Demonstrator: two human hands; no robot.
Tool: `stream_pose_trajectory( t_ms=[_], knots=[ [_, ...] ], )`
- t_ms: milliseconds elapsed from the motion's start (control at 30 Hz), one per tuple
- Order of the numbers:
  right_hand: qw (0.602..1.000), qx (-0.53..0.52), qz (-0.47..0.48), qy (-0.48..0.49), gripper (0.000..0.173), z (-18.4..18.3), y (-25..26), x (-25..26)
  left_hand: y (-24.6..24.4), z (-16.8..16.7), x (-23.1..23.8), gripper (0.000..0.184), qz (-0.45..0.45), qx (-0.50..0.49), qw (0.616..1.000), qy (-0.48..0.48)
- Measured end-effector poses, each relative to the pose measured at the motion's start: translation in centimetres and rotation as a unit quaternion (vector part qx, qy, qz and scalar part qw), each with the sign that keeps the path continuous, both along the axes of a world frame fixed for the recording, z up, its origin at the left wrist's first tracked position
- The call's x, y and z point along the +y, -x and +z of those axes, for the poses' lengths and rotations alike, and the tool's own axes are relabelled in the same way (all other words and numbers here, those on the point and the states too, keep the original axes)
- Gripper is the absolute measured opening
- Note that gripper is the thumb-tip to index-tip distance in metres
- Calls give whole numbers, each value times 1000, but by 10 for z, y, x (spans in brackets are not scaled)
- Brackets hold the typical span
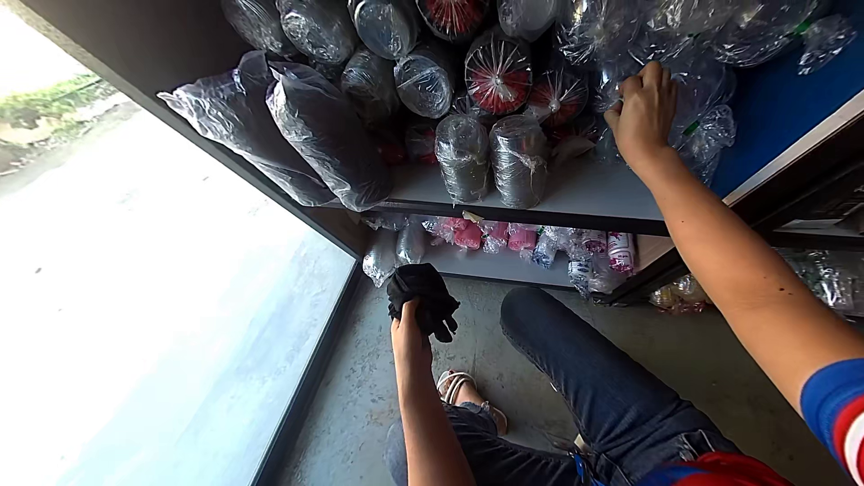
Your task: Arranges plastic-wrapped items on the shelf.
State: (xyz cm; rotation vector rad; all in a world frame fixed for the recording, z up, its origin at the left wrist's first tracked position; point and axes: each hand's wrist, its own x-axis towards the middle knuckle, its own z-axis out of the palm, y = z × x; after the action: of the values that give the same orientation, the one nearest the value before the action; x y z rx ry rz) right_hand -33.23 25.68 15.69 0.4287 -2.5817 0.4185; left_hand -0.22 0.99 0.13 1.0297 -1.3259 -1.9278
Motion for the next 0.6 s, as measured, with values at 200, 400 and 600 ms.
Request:
stream_pose_trajectory(
  t_ms=[200, 400, 600],
  knots=[
    [998, 21, 49, 44, 28, -8, 3, 13, 1, 1, 0, 18, -4, -3, 1000, -4],
    [993, 42, 48, 95, 42, -22, -2, 14, 0, -2, -1, 18, -1, -13, 1000, -2],
    [993, 51, 42, 96, 38, -22, -2, 15, 3, -3, 0, 17, -7, -12, 1000, 0]
  ],
)
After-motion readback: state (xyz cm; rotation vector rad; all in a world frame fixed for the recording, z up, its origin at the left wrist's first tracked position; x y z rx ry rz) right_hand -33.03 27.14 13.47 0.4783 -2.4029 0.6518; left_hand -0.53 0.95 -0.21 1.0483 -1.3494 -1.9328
